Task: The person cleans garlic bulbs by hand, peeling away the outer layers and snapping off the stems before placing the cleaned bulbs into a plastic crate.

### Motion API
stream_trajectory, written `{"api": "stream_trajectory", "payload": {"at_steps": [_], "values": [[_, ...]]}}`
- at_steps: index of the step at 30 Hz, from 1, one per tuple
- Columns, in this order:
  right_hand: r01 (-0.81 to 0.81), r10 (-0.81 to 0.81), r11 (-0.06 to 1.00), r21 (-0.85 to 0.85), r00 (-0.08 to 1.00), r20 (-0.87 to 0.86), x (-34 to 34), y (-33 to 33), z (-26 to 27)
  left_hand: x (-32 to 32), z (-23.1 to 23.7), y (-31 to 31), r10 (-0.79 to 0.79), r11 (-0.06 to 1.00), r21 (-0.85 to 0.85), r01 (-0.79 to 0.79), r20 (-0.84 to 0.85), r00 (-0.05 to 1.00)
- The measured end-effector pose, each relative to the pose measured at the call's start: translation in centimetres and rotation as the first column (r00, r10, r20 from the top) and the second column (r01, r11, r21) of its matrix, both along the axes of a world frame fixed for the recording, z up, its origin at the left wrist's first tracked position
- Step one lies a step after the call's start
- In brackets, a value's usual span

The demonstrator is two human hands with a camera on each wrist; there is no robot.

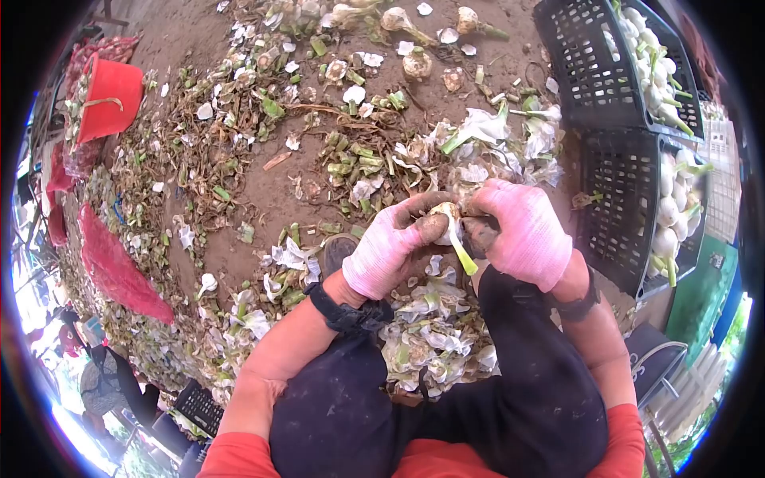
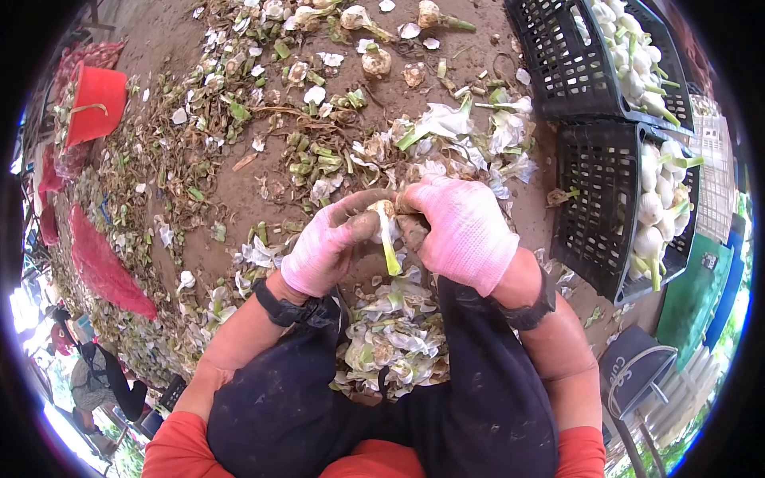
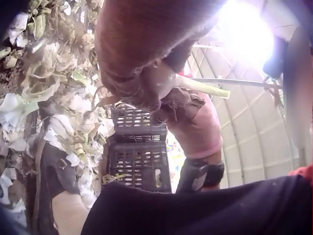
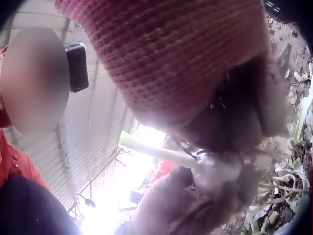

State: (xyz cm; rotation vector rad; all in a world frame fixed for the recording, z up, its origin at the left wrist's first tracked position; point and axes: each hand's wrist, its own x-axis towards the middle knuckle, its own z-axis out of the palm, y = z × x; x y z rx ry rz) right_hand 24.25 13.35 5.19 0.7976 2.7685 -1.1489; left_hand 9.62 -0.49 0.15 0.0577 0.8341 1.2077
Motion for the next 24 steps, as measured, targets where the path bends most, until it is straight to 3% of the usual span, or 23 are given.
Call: {"api": "stream_trajectory", "payload": {"at_steps": [3,6,8,9,11,12,14,15,16,17,20,21,23,24], "values": [[-0.014,0.009,0.995,0.097,0.999,0.052,-0.2,-0.4,-0.3,-0.4,0.5,0.1,-0.062,0.996,-0.06,0.062,-0.002,0.998],[0.026,-0.025,0.999,-0.034,1.0,0.015,-0.2,0.2,0.0,-0.9,0.9,0.2,-0.159,0.986,-0.05,0.158,-0.02,0.987],[0.075,-0.051,0.96,-0.271,0.994,0.094,-0.2,1.1,0.2,-0.6,0.8,0.1,-0.134,0.991,0.035,0.133,0.022,0.991],[0.104,-0.095,0.981,-0.164,0.993,0.064,-0.1,1.5,-1.1,-0.5,0.7,0.1,-0.11,0.987,0.121,0.102,0.064,0.992],[0.183,-0.195,0.98,0.076,0.959,0.206,0.8,2.9,-6.2,-0.2,1.0,0.3,-0.099,0.987,0.131,0.091,0.052,0.994],[0.178,-0.19,0.981,0.076,0.961,0.202,1.5,3.2,-6.9,-0.3,1.1,0.4,-0.081,0.987,0.141,0.074,0.039,0.996],[0.226,-0.226,0.974,-0.012,0.973,-0.046,2.9,3.0,-7.5,-0.7,1.5,0.5,-0.061,0.995,0.079,0.06,0.012,0.998],[0.227,-0.227,0.974,-0.011,0.973,-0.041,2.7,2.8,-6.0,-0.5,1.1,0.4,-0.063,0.995,0.08,0.061,0.017,0.998],[0.237,-0.256,0.931,-0.278,0.966,-0.033,2.4,2.7,-3.7,-0.3,0.3,0.4,-0.035,0.998,0.061,0.034,0.014,0.999],[0.229,-0.281,0.818,-0.528,0.959,-0.019,2.0,2.4,-1.9,-0.2,-0.1,0.3,-0.007,0.999,0.041,0.006,0.007,1.0],[0.231,-0.294,0.728,-0.646,0.956,0.011,1.4,1.1,0.0,0.1,-0.2,0.3,0.02,0.999,0.037,-0.021,0.042,0.999],[0.23,-0.294,0.728,-0.646,0.956,0.01,1.5,1.0,0.1,0.2,-0.4,0.3,0.039,0.998,0.042,-0.041,0.045,0.998],[0.07,-0.065,0.961,-0.267,0.998,0.025,1.5,1.0,0.1,0.0,-0.6,0.0,0.003,0.999,-0.044,0.002,0.099,0.995],[0.068,-0.063,0.961,-0.268,0.998,0.025,1.4,1.0,0.0,-0.1,-0.6,-0.1,0.005,0.999,-0.045,0.0,0.098,0.995]]}}
